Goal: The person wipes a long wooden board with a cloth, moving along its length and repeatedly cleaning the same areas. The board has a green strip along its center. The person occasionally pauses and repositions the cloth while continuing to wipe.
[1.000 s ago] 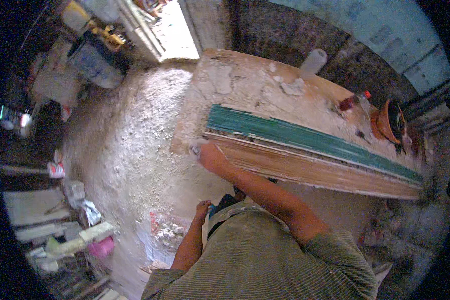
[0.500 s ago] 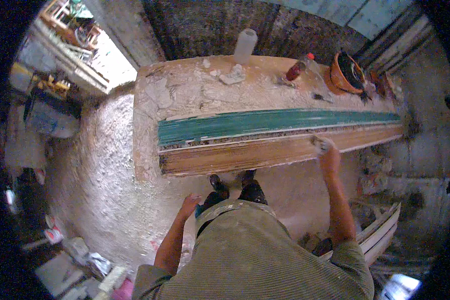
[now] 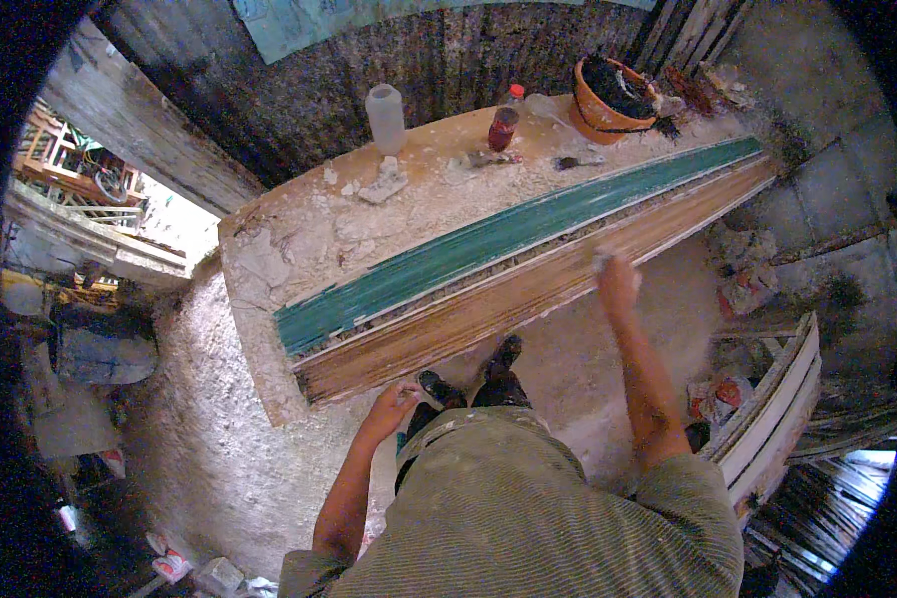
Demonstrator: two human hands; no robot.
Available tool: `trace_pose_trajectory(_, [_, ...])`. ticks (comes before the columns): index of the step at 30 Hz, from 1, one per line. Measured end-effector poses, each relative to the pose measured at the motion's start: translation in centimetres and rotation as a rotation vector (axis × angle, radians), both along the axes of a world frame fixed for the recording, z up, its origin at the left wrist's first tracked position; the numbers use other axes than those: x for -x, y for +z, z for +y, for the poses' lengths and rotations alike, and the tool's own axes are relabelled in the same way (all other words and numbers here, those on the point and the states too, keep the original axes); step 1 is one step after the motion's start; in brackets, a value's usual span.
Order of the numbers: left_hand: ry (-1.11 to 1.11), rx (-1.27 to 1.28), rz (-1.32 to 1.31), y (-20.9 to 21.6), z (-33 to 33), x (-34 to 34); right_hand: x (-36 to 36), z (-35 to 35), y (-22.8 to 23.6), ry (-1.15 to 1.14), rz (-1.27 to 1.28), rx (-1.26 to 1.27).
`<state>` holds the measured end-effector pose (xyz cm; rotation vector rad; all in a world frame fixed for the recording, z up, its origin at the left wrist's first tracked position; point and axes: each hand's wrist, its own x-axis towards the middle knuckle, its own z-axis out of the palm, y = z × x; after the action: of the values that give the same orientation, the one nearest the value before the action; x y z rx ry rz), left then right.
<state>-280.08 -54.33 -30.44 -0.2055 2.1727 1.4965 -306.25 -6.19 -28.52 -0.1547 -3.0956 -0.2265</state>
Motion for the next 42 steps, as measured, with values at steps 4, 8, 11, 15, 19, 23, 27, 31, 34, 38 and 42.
trace_pose_trajectory(4, [0.088, 0.066, 0.179, 1.2, 2.5, 1.7, 0.8, -1.5, 6.2, 0.033, 0.179, 0.84])
trace_pose_trajectory(8, [0.216, -0.103, 0.09, 0.6, 5.6, 4.3, -3.7, -16.4, 7.0, 0.784, 0.124, 0.918])
trace_pose_trajectory(11, [0.172, -0.129, 0.116, 0.7, 8.0, 7.2, -3.6, -23.1, 4.3, 0.922, -0.348, 0.625])
trace_pose_trajectory(15, [0.147, -0.071, 0.141, 1.9, 9.3, 10.5, 3.9, -12.1, 1.9, 0.795, -0.129, 0.664])
trace_pose_trajectory(19, [0.383, 0.038, 0.242, 1.0, 9.9, 12.1, 14.5, 5.4, 4.2, 0.338, -0.124, 0.242])
trace_pose_trajectory(23, [0.707, 0.029, 0.104, -1.4, 12.8, 13.3, 16.9, 4.1, 5.9, 0.324, -0.1, 0.641])
trace_pose_trajectory(27, [0.57, -0.062, 0.16, -0.8, 17.8, 16.6, 11.8, -8.2, 3.4, 0.496, -0.319, 0.953])
trace_pose_trajectory(31, [0.317, 0.085, 0.198, 3.5, 21.4, 18.3, 13.9, -2.7, -0.6, 0.491, -0.172, 0.924])
trace_pose_trajectory(34, [0.398, 0.121, 0.117, 4.6, 22.4, 18.1, 20.4, 11.3, -0.8, 0.106, -0.058, 0.617])
trace_pose_trajectory(38, [0.391, 0.116, 0.047, 3.4, 21.9, 17.1, 25.2, 18.1, 2.2, 0.223, 0.376, 0.465])
trace_pose_trajectory(42, [0.283, 0.151, 0.01, 2.5, 22.1, 18.5, 22.0, 4.2, 1.5, 0.563, -0.036, 0.495])
